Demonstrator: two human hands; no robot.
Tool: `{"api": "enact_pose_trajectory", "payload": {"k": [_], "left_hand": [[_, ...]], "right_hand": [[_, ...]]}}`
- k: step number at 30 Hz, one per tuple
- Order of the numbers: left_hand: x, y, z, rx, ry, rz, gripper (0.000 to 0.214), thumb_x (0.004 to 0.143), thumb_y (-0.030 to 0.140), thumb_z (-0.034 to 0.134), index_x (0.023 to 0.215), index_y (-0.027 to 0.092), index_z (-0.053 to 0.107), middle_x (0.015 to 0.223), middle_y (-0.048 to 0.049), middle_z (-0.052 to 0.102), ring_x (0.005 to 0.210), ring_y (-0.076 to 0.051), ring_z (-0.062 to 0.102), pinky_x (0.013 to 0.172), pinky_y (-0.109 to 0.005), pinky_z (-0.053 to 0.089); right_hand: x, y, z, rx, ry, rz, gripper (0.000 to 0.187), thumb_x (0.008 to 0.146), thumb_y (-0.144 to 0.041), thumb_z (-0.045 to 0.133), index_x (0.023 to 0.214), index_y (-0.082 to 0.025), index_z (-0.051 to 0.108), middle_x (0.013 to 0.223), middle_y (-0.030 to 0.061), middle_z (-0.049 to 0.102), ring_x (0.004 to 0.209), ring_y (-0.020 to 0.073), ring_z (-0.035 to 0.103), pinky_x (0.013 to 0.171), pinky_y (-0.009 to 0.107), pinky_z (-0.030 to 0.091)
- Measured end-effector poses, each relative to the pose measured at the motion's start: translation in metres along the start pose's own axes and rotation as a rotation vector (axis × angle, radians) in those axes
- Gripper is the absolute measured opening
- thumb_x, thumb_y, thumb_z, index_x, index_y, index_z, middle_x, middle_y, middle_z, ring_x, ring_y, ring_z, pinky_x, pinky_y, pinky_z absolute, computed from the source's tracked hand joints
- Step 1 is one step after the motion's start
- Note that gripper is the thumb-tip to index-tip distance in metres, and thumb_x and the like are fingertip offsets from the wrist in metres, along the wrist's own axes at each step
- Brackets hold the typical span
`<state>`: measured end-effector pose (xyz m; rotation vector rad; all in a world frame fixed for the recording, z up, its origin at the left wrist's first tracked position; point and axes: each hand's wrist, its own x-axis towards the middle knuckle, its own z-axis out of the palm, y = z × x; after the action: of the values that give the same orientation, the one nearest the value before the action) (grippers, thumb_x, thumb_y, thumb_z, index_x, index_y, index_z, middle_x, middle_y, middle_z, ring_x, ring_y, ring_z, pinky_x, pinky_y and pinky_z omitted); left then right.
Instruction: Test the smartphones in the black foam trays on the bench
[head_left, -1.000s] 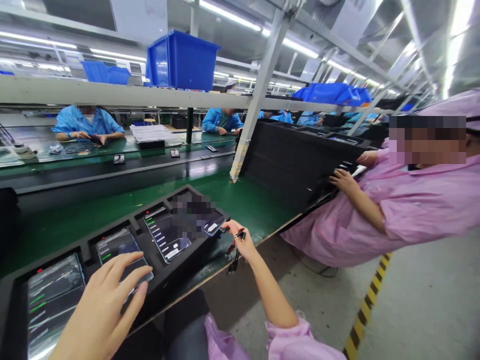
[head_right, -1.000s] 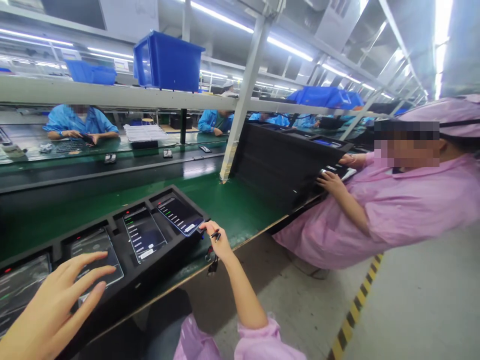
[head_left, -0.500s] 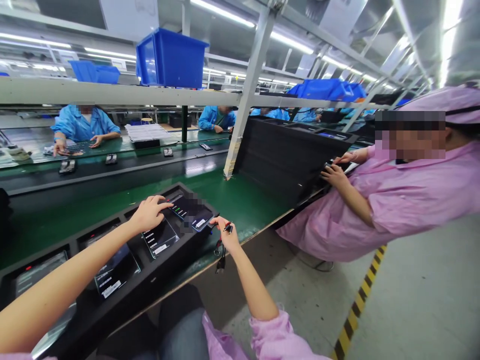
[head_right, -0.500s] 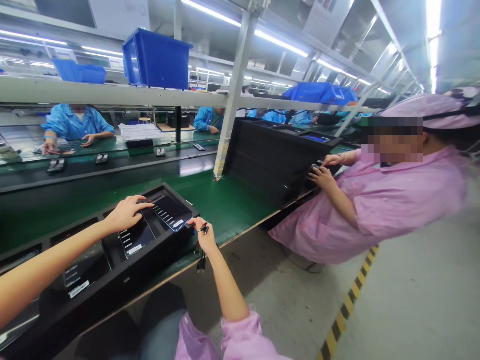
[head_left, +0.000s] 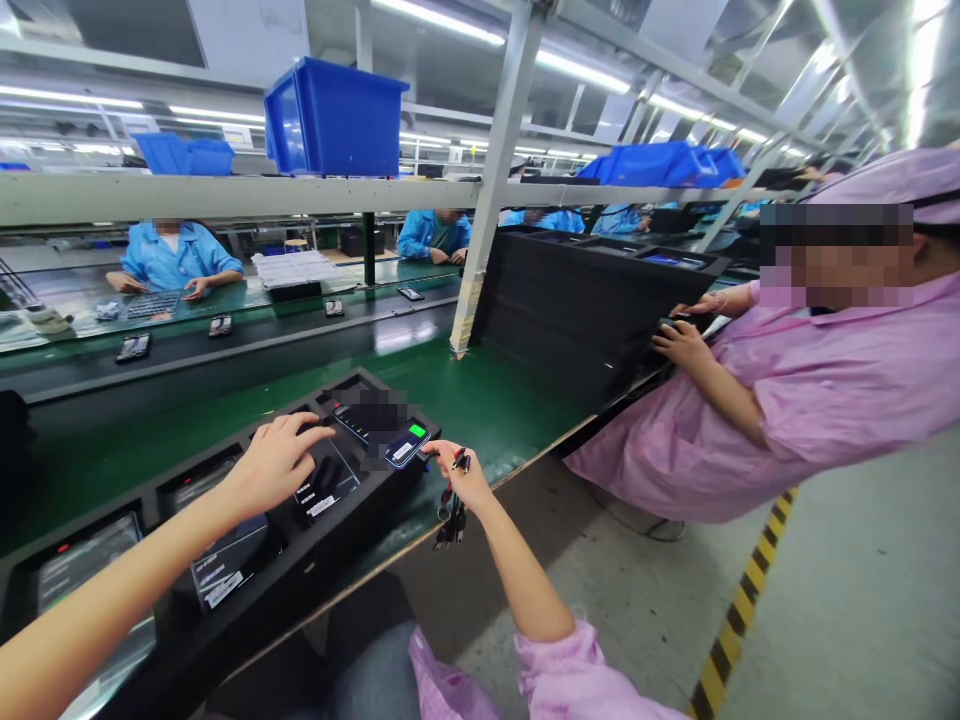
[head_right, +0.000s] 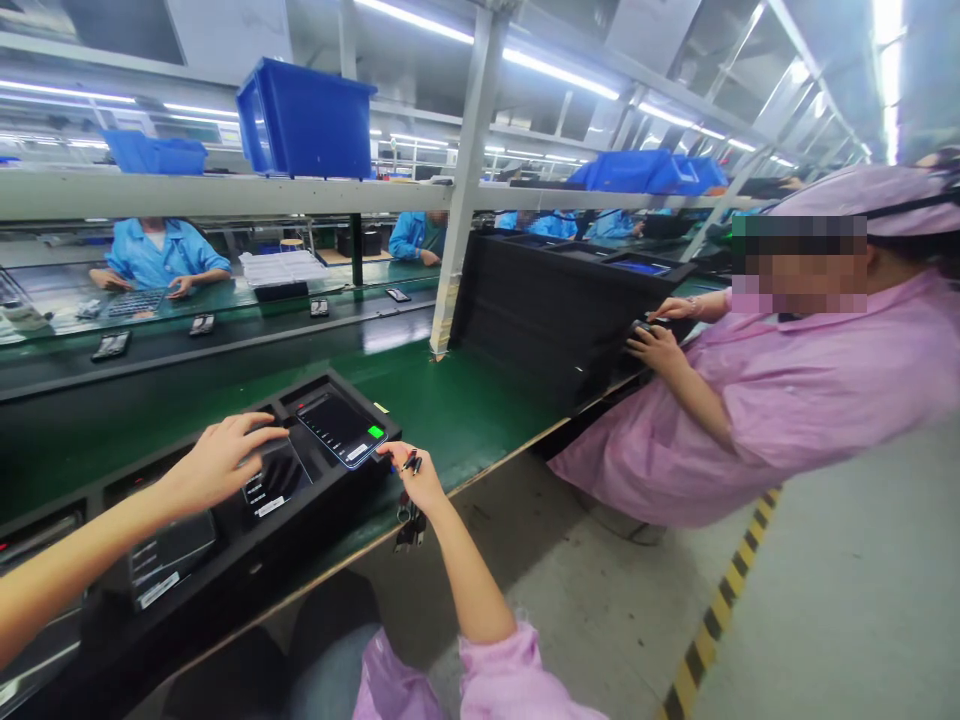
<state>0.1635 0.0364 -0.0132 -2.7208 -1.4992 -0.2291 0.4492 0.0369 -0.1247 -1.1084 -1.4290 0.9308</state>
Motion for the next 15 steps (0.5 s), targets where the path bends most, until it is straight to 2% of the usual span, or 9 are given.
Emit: {"api": "enact_pose_trajectory", "payload": {"k": [2, 4, 7, 9, 11, 13, 15], "left_hand": [[-0.026, 0.017, 0.002, 0.028, 0.103, 0.054, 0.039, 0.084, 0.021, 0.032, 0.113, 0.027, 0.058, 0.122, -0.0059, 0.054, 0.110, -0.022, 0.049, 0.091, -0.043, 0.040], [-0.051, 0.041, 0.009, 0.088, 0.311, 0.144, 0.034, 0.086, 0.020, 0.034, 0.107, 0.027, 0.060, 0.117, -0.0052, 0.057, 0.106, -0.021, 0.051, 0.087, -0.040, 0.041], [-0.067, 0.081, 0.024, 0.158, 0.529, 0.191, 0.029, 0.087, 0.019, 0.038, 0.105, 0.024, 0.061, 0.113, -0.0050, 0.060, 0.105, -0.022, 0.051, 0.088, -0.038, 0.037], [-0.059, 0.101, 0.036, 0.176, 0.590, 0.194, 0.027, 0.089, 0.023, 0.040, 0.105, 0.024, 0.061, 0.112, -0.0051, 0.061, 0.104, -0.022, 0.052, 0.090, -0.039, 0.035], [-0.041, 0.114, 0.048, 0.178, 0.650, 0.136, 0.025, 0.089, 0.028, 0.043, 0.107, 0.024, 0.061, 0.113, -0.0061, 0.061, 0.105, -0.023, 0.052, 0.090, -0.038, 0.036], [-0.019, 0.118, 0.058, 0.152, 0.666, 0.001, 0.025, 0.088, 0.031, 0.048, 0.109, 0.025, 0.061, 0.116, -0.0081, 0.059, 0.108, -0.025, 0.051, 0.089, -0.039, 0.038], [-0.001, 0.118, 0.064, 0.112, 0.630, -0.125, 0.028, 0.087, 0.031, 0.051, 0.112, 0.024, 0.060, 0.121, -0.0117, 0.055, 0.111, -0.028, 0.049, 0.087, -0.041, 0.040]], "right_hand": [[-0.002, 0.000, -0.006, 0.018, -0.084, 0.011, 0.056, 0.081, -0.063, 0.042, 0.088, -0.014, 0.068, 0.054, -0.0031, 0.038, 0.048, 0.0085, 0.031, 0.046, 0.023, 0.026], [-0.004, -0.002, -0.012, 0.032, -0.182, 0.016, 0.057, 0.081, -0.063, 0.043, 0.098, -0.014, 0.066, 0.051, -0.0057, 0.031, 0.047, 0.0080, 0.028, 0.045, 0.022, 0.024], [-0.005, -0.007, -0.018, 0.037, -0.255, -0.012, 0.058, 0.082, -0.063, 0.043, 0.103, -0.014, 0.064, 0.052, -0.0047, 0.039, 0.052, 0.0101, 0.040, 0.053, 0.024, 0.034], [-0.004, -0.009, -0.019, 0.047, -0.263, -0.038, 0.056, 0.082, -0.063, 0.044, 0.101, -0.015, 0.065, 0.057, -0.0020, 0.048, 0.060, 0.0120, 0.048, 0.063, 0.028, 0.040], [-0.002, -0.009, -0.019, 0.107, -0.286, -0.024, 0.054, 0.081, -0.062, 0.047, 0.100, -0.015, 0.065, 0.055, -0.0041, 0.046, 0.058, 0.0110, 0.049, 0.068, 0.030, 0.041], [-0.001, -0.007, -0.017, 0.214, -0.315, 0.048, 0.053, 0.079, -0.061, 0.051, 0.101, -0.015, 0.064, 0.049, -0.0091, 0.033, 0.046, 0.0069, 0.038, 0.059, 0.027, 0.041], [-0.002, -0.006, -0.015, 0.309, -0.317, 0.134, 0.054, 0.076, -0.061, 0.055, 0.102, -0.014, 0.063, 0.050, -0.0116, 0.024, 0.039, 0.0036, 0.023, 0.044, 0.021, 0.031]]}}
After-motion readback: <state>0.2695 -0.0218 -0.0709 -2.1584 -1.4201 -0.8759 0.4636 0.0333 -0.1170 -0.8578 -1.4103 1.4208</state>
